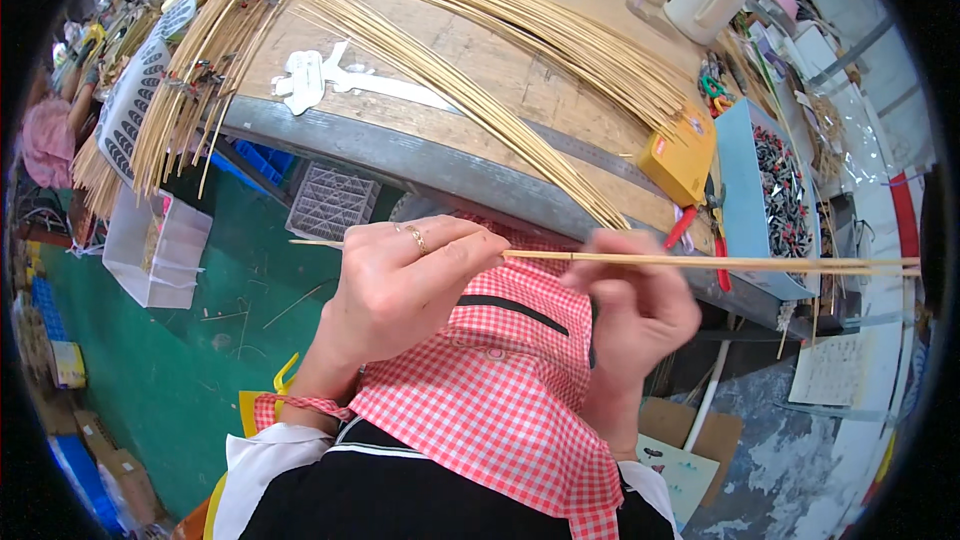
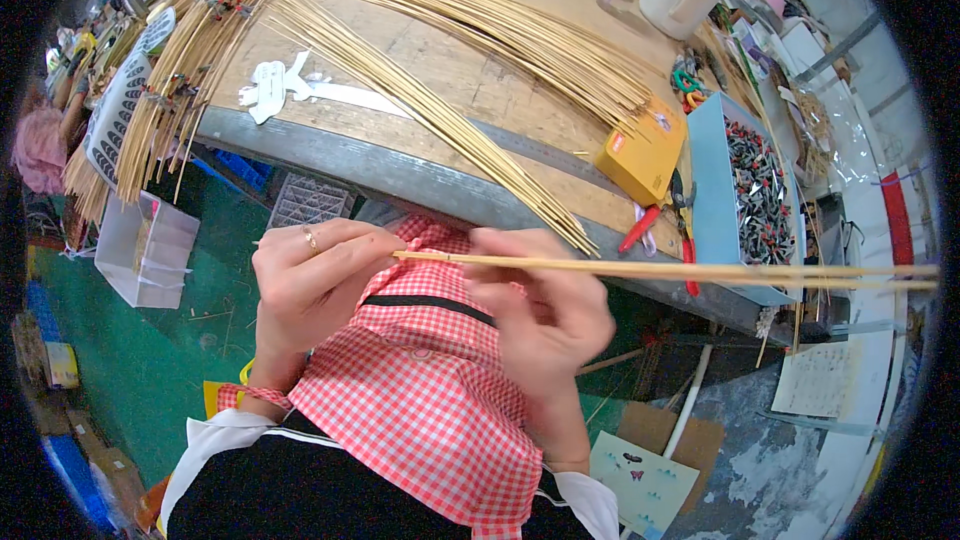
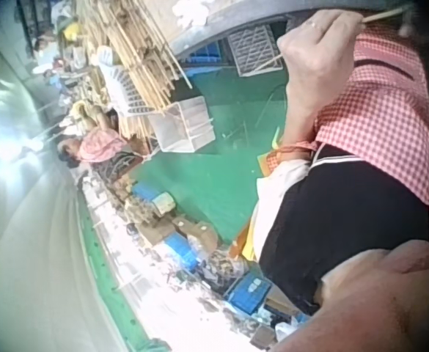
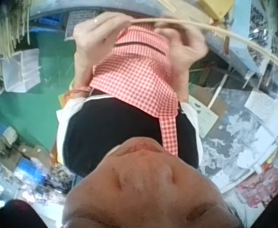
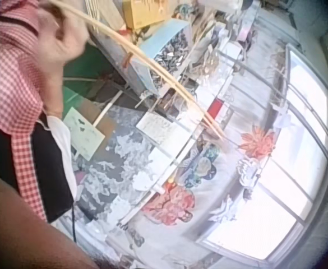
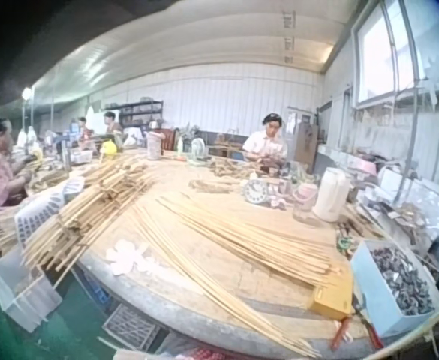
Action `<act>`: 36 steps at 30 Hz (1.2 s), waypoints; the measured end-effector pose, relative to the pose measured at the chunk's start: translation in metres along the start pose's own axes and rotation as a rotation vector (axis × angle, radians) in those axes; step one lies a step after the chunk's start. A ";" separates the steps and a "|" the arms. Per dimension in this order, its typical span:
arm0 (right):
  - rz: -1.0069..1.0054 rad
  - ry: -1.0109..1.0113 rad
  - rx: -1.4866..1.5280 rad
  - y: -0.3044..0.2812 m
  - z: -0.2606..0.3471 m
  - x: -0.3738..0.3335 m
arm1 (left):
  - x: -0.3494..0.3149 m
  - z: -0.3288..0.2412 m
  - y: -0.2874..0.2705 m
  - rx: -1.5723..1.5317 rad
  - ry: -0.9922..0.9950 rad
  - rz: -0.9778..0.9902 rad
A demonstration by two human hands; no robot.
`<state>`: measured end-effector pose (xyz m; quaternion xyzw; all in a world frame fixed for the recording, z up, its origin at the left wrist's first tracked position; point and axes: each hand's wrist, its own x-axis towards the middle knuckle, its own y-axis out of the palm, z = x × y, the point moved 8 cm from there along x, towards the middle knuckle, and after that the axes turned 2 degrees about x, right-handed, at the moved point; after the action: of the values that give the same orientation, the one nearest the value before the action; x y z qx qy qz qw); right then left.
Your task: The person sits at a workbench and repeatedly picks up thin bamboo sticks, aligns them, and secures them with small metal fasteners. They handle the sticks one by one, using their fingers to manipulate the fasteners onto the bamboo.
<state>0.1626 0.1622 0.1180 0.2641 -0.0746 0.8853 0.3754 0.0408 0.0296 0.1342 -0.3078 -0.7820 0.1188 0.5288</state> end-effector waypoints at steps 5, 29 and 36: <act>-0.175 -0.095 0.233 -0.037 -0.002 0.002 | -0.002 0.005 0.011 0.005 0.017 0.102; 0.301 -0.043 0.091 0.006 -0.021 0.009 | -0.015 0.042 0.063 -0.677 -0.364 0.335; 0.140 0.057 -0.449 -0.105 -0.022 0.046 | -0.013 0.047 0.048 -0.462 -0.341 0.174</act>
<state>0.2010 0.2726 0.1161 0.1431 -0.2772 0.8773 0.3646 0.0192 0.0656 0.0804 -0.4615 -0.8365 0.0323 0.2938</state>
